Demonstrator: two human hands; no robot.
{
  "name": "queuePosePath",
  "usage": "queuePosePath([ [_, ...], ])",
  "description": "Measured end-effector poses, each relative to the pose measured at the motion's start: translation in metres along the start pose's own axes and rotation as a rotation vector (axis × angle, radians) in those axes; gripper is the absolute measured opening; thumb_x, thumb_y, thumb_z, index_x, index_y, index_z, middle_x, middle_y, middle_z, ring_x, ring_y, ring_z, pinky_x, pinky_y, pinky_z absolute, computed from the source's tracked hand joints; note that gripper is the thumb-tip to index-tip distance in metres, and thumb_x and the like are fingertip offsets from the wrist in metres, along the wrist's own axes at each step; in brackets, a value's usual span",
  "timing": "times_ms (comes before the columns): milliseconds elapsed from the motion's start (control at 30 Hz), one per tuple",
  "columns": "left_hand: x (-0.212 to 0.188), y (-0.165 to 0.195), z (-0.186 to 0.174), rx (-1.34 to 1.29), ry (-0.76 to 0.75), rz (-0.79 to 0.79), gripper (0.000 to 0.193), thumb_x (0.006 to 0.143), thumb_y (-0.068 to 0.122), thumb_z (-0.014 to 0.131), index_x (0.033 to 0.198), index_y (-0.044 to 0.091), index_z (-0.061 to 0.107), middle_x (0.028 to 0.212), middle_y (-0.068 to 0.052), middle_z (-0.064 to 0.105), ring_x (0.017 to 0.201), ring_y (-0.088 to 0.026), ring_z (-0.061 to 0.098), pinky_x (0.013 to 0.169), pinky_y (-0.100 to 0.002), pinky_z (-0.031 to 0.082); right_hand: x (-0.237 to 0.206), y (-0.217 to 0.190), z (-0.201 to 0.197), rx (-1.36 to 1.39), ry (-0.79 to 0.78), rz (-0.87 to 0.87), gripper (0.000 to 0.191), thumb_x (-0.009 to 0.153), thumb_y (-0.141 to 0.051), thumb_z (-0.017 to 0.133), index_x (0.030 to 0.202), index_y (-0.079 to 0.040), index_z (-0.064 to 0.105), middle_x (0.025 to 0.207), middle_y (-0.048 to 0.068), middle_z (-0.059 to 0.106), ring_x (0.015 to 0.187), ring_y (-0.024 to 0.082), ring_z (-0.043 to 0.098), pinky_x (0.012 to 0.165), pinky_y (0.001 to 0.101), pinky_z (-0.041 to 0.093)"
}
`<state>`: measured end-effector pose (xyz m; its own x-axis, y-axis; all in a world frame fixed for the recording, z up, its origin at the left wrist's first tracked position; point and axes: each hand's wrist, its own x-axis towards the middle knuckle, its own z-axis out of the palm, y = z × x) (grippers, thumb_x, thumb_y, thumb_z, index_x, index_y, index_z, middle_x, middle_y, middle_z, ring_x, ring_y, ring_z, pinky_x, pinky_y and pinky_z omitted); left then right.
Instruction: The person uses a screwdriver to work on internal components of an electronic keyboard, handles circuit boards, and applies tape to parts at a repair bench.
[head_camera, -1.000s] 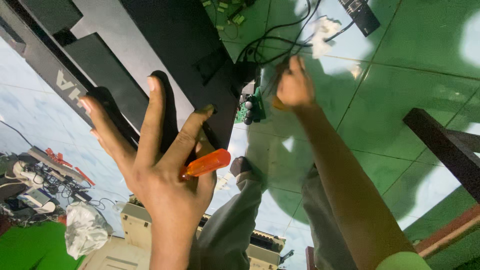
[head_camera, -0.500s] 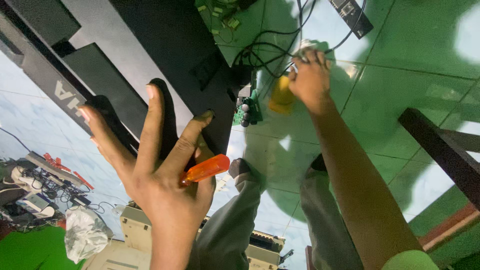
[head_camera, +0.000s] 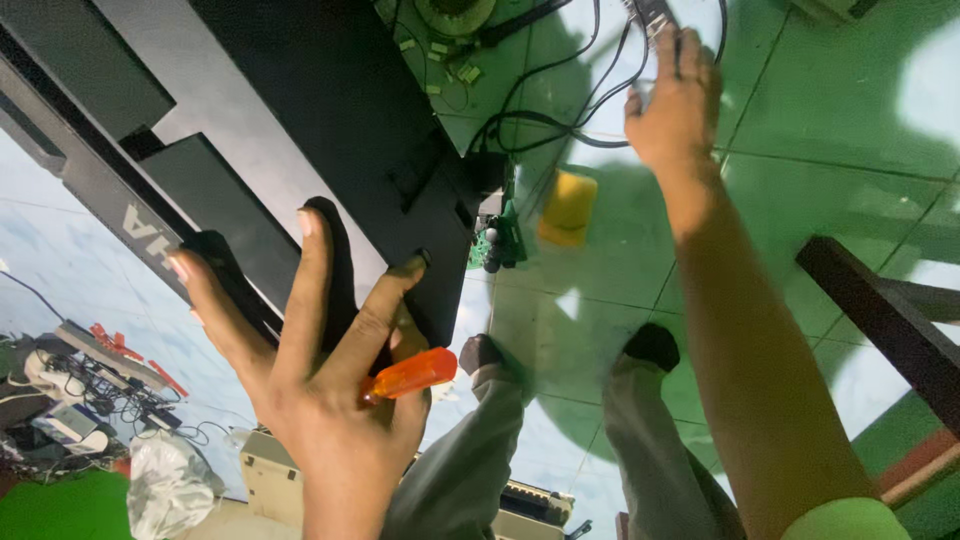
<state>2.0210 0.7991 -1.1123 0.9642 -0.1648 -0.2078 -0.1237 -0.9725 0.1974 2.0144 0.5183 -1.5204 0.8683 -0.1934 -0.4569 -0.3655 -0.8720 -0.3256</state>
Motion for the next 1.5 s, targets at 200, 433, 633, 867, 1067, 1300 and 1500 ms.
queuePosePath([
  [200,0.000,-0.001,-0.009,-0.004,-0.005,-0.013,0.035,0.079,0.007,0.076,0.109,0.022,0.083,0.161,-0.006,0.052,0.156,-0.058,0.008,0.133,-0.071,0.014,-0.062,-0.029,0.039,-0.081,0.148,-0.074,0.070,0.098,-0.028,0.066,0.156,0.004,0.041,0.151,0.034,0.044,0.127,0.048,0.058,0.108,0.0555,0.046],
  [433,-0.001,0.004,-0.011,0.001,-0.008,-0.006,0.039,0.075,0.007,0.075,0.110,0.022,0.084,0.160,-0.007,0.051,0.155,-0.058,0.008,0.131,-0.072,0.012,-0.068,-0.029,0.027,0.046,-0.087,0.055,0.056,0.099,-0.025,0.061,0.145,0.005,0.049,0.133,0.034,0.058,0.087,0.045,0.072,0.080,0.0514,0.059],
  [633,-0.004,0.005,-0.014,0.010,-0.008,-0.002,0.039,0.076,0.007,0.075,0.111,0.023,0.084,0.161,-0.006,0.052,0.156,-0.058,0.009,0.132,-0.071,0.013,-0.079,-0.030,0.015,0.136,0.014,0.029,0.056,0.095,-0.022,0.064,0.145,-0.001,0.052,0.126,0.029,0.062,0.085,0.043,0.072,0.080,0.0509,0.060],
  [867,-0.003,0.008,-0.018,0.010,-0.016,-0.013,0.043,0.074,0.007,0.073,0.113,0.023,0.083,0.162,-0.006,0.051,0.158,-0.058,0.009,0.134,-0.070,0.015,-0.077,-0.055,0.023,0.197,-0.317,0.139,0.062,0.097,-0.023,0.061,0.156,-0.011,0.045,0.120,0.028,0.069,0.103,0.045,0.069,0.097,0.0496,0.055],
  [1067,-0.003,0.007,-0.018,0.038,-0.007,-0.002,0.037,0.073,0.014,0.076,0.108,0.022,0.083,0.160,-0.007,0.052,0.155,-0.059,0.009,0.131,-0.071,0.013,-0.073,-0.070,0.025,0.232,-0.107,-0.162,0.077,0.081,-0.016,0.068,0.153,-0.003,0.042,0.159,0.032,0.037,0.138,0.045,0.042,0.116,0.0461,0.040],
  [1300,-0.006,0.006,-0.021,0.061,-0.023,0.003,0.037,0.073,0.014,0.077,0.109,0.023,0.083,0.160,-0.008,0.051,0.155,-0.058,0.008,0.130,-0.071,0.012,-0.065,-0.090,0.008,-0.048,-0.386,-0.194,0.096,0.077,-0.018,0.070,0.160,-0.009,0.021,0.170,0.015,0.018,0.151,0.035,0.015,0.119,0.0596,0.016],
  [1500,-0.009,0.008,-0.022,0.048,-0.033,-0.002,0.043,0.069,0.010,0.074,0.108,0.023,0.084,0.161,-0.008,0.051,0.155,-0.058,0.007,0.131,-0.071,0.010,-0.081,-0.095,-0.006,0.110,-0.412,-0.144,0.093,0.083,-0.016,0.068,0.164,-0.016,0.023,0.172,0.008,0.020,0.160,0.037,0.011,0.122,0.0648,0.023],
])
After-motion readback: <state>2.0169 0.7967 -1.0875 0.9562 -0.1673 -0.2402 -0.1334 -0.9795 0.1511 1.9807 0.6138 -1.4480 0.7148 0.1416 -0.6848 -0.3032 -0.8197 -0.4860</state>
